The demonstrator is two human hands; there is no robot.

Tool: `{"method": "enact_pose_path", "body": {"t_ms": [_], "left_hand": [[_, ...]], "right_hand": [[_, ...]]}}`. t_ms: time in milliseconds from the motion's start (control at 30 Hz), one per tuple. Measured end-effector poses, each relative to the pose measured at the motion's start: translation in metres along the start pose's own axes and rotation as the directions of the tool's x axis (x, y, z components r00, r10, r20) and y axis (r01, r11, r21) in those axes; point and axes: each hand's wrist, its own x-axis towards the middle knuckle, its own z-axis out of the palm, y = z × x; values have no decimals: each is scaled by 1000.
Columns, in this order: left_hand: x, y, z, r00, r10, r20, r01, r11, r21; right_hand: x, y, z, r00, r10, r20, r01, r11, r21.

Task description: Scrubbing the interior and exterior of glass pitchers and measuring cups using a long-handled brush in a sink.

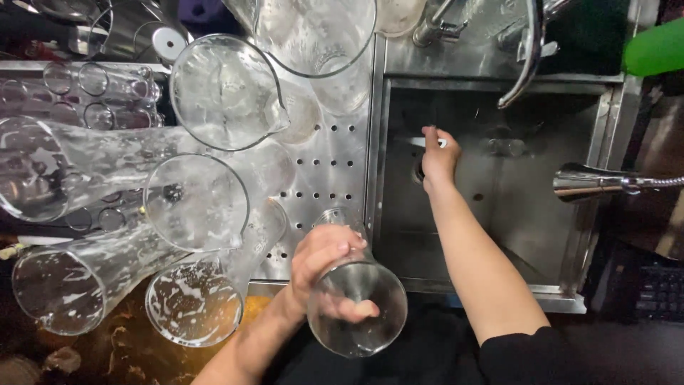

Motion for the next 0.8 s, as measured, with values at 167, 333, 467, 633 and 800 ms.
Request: {"method": "enact_pose_path", "body": {"t_ms": [167, 333, 467, 633, 800], "left_hand": [[2, -2, 0, 1000, 3, -25, -2, 1000, 31], [4, -5, -1, 999, -9, -32, 10, 1000, 12], [2, -7, -1, 1000, -3, -27, 4, 1000, 22], [2, -9, -2, 999, -16, -38, 17, 1000, 15], [3, -8, -4, 999, -15, -30, 16, 999, 33]], "right_hand": [[-13, -14, 4, 997, 76, -18, -75, 997, 24], [-4, -2, 13, 995, -61, -78, 66, 996, 67], [9, 18, 19, 973, -168, -157, 159, 985, -64], [9, 19, 22, 967, -128, -221, 101, 986, -132], [15, 24, 26, 956, -189, -223, 172, 981, -91]]}}
